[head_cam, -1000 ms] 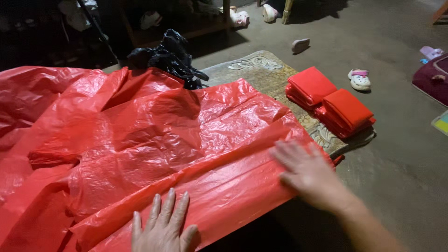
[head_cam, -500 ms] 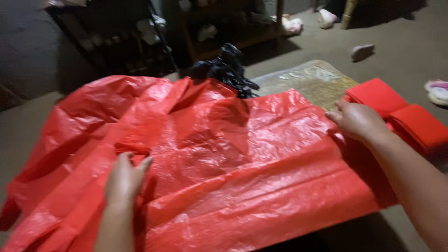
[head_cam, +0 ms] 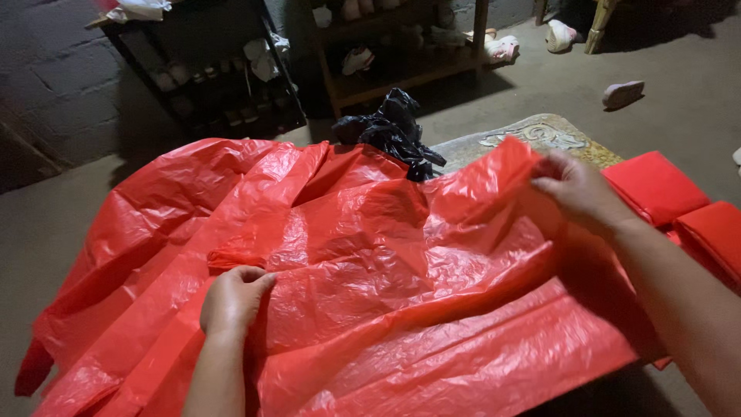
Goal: The person folds a red plastic sheet on a table, aligning edges and pressing folds to create a compact rectangular bundle. The folded bundle is placed on top of other similar bundles already on the table.
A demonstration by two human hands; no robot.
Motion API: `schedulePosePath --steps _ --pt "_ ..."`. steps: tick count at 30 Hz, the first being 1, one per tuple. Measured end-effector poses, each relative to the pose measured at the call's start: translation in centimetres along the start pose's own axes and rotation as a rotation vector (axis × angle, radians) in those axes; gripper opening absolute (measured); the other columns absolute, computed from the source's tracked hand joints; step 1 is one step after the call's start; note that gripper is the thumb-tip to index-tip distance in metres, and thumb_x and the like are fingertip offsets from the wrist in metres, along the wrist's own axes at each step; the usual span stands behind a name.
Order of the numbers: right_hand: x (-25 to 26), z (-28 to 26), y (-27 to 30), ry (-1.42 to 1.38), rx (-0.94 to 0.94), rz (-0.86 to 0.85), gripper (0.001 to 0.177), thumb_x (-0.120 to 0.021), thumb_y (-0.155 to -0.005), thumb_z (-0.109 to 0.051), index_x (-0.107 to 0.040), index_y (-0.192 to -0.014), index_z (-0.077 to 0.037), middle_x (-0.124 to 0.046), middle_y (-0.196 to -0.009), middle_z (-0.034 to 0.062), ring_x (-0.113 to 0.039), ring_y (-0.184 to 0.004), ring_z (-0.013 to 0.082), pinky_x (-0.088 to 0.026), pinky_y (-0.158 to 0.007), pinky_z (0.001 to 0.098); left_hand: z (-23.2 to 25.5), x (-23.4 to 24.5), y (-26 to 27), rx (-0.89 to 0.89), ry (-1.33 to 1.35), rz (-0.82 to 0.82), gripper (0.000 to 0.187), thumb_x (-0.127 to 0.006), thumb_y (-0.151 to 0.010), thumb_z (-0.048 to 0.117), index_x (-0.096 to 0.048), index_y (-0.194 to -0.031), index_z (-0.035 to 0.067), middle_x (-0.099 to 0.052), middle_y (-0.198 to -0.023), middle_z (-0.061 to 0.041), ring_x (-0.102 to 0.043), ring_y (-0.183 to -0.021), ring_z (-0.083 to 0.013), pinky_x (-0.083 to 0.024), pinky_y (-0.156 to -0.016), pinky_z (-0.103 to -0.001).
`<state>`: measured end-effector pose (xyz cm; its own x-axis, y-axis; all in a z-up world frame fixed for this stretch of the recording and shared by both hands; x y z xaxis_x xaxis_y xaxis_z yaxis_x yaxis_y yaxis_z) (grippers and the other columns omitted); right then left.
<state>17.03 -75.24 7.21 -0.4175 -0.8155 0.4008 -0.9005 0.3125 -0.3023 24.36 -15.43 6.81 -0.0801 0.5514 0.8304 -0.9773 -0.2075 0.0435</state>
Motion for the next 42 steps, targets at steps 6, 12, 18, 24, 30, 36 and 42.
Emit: schedulePosePath --steps 6,12,18,24,30,36,42 --pt "3.9 -6.6 0.8 -0.143 0.199 0.145 0.025 -0.046 -0.099 0.010 -0.057 -0.114 -0.006 -0.064 -0.108 -0.0001 -0.056 -0.091 0.0083 -0.049 -0.080 0.0264 1.9 4.0 0.0 -0.307 0.363 0.293 0.018 -0.076 -0.094 0.021 -0.073 -0.102 0.006 -0.074 -0.089 -0.007 -0.067 -0.077 -0.0169 -0.053 -0.070 -0.033" --pt "3.1 -6.5 -0.3 -0.234 0.343 0.262 0.016 -0.052 -0.109 0.008 -0.054 -0.119 -0.005 -0.064 -0.121 -0.0011 -0.059 -0.110 0.0057 -0.050 -0.101 0.0231 4.7 7.8 0.1 -0.320 0.552 0.498 0.011 -0.067 -0.103 0.013 -0.061 -0.102 0.004 -0.066 -0.089 -0.005 -0.063 -0.063 -0.0159 -0.053 -0.056 -0.033" --pt "2.2 -5.9 -0.7 0.037 0.258 0.344 0.036 -0.062 -0.108 -0.007 -0.044 -0.139 0.000 -0.056 -0.138 0.0162 -0.053 -0.125 0.0228 -0.045 -0.107 0.0352 10.4 6.1 2.7 -0.611 0.473 0.593 0.030 -0.067 -0.098 0.007 -0.056 -0.126 0.001 -0.059 -0.132 -0.020 -0.065 -0.111 -0.0308 -0.058 -0.089 -0.040" --pt "-1.8 -11.0 9.6 0.267 0.321 0.108 0.076 -0.058 -0.100 -0.016 -0.018 -0.164 -0.004 -0.018 -0.171 0.0214 -0.018 -0.159 0.0364 -0.018 -0.124 0.0453 13.6 -5.1 16.9 -0.995 0.135 0.156 0.060 -0.076 -0.085 0.022 -0.056 -0.141 0.015 -0.054 -0.152 -0.009 -0.044 -0.149 -0.0339 -0.032 -0.121 -0.055" --pt "-10.1 -6.7 21.0 0.904 0.175 -0.619 0.076 -0.047 -0.098 -0.050 -0.023 -0.164 -0.021 -0.013 -0.174 -0.0004 -0.006 -0.159 0.0278 -0.002 -0.116 0.0579 11.2 -15.2 22.1 -0.958 -0.399 -0.415 0.088 -0.058 -0.085 0.067 -0.027 -0.158 0.029 -0.013 -0.168 -0.008 -0.008 -0.155 -0.0374 -0.001 -0.110 -0.078" --pt "-0.7 -1.6 21.0 1.075 -0.064 -0.410 0.075 -0.028 -0.099 -0.057 -0.017 -0.166 -0.024 -0.008 -0.175 0.0013 -0.002 -0.159 0.0290 0.003 -0.118 0.0549 10.0 -13.8 22.9 -1.265 -0.313 0.265 0.082 -0.040 -0.087 0.079 -0.030 -0.151 0.029 -0.020 -0.158 -0.008 -0.014 -0.149 -0.0364 -0.009 -0.106 -0.084" --pt "-1.3 -3.0 21.7 0.894 0.129 -0.118 0.075 -0.023 -0.103 -0.057 -0.020 -0.161 -0.010 -0.015 -0.169 0.0118 -0.010 -0.155 0.0303 -0.003 -0.122 0.0530 9.0 -15.1 23.0 -1.175 -0.333 0.241 0.081 -0.038 -0.086 0.077 -0.029 -0.151 0.030 -0.021 -0.159 -0.006 -0.014 -0.150 -0.0355 -0.008 -0.104 -0.081"
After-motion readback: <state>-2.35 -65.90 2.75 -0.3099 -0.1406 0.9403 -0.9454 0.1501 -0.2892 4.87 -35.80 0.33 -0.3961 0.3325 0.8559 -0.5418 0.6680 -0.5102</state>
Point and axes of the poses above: each hand's wrist, its own y-axis away from the middle knuckle, its own x-axis out of the back of the hand, z = x × y, the point moved 7 cm from there along -y, towards the middle knuckle
